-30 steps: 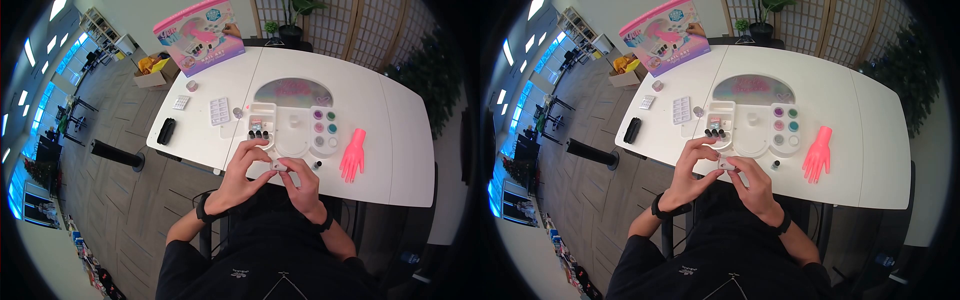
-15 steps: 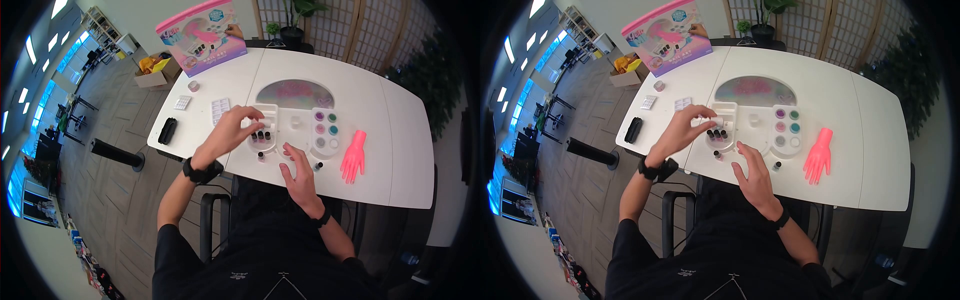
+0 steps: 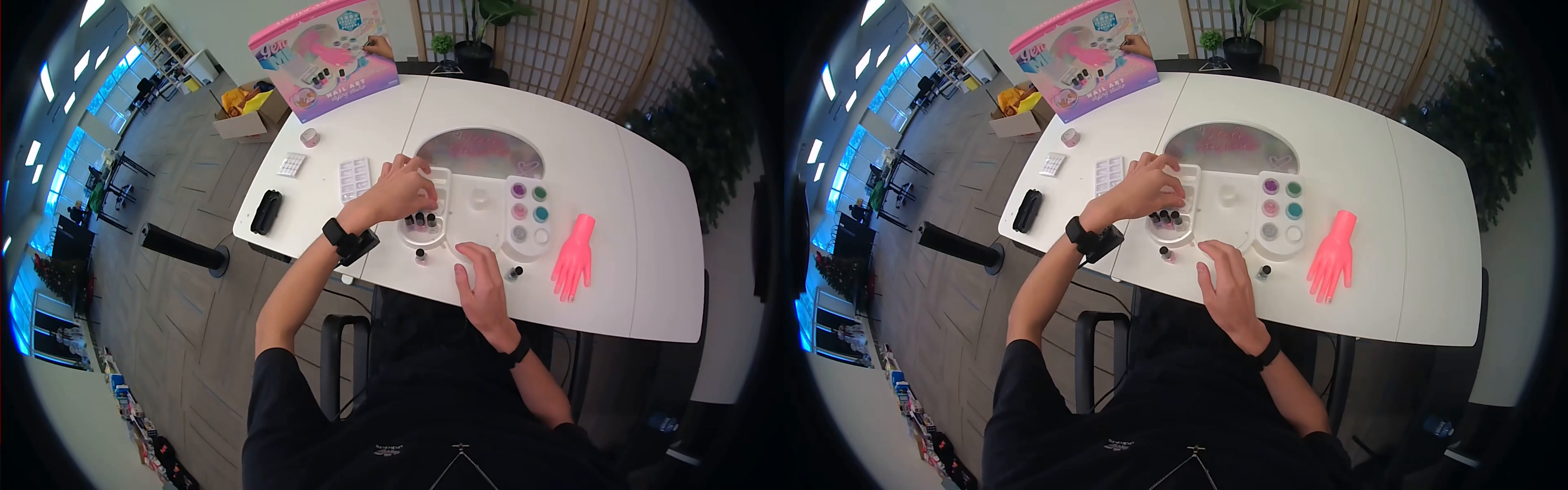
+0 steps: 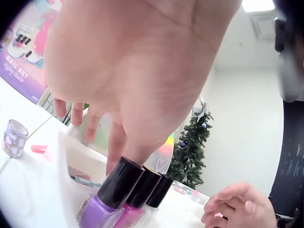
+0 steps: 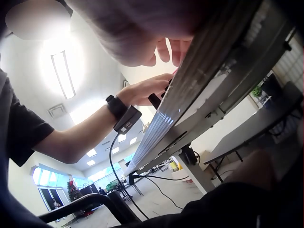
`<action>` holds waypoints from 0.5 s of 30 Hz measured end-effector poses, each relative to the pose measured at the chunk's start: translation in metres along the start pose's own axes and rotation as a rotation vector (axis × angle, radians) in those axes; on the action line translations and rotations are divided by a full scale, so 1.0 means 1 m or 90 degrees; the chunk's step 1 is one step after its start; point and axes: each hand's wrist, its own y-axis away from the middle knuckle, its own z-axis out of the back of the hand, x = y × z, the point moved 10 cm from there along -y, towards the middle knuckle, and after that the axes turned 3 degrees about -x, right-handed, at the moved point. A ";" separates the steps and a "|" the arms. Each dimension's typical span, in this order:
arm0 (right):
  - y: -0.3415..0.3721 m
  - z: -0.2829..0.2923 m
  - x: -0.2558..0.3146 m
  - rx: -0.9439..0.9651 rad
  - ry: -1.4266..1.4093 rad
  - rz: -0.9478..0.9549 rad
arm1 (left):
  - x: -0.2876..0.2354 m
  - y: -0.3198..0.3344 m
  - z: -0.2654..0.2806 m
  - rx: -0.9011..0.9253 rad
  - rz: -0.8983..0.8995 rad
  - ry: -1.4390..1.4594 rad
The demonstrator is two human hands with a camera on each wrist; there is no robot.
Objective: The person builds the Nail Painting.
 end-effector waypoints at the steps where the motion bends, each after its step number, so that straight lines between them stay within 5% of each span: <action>1: 0.000 0.000 0.000 0.002 -0.001 -0.001 | 0.000 0.000 -0.001 0.011 0.006 -0.003; 15: 0.000 -0.005 -0.008 0.024 -0.002 -0.035 | -0.012 -0.014 -0.002 0.037 -0.017 -0.098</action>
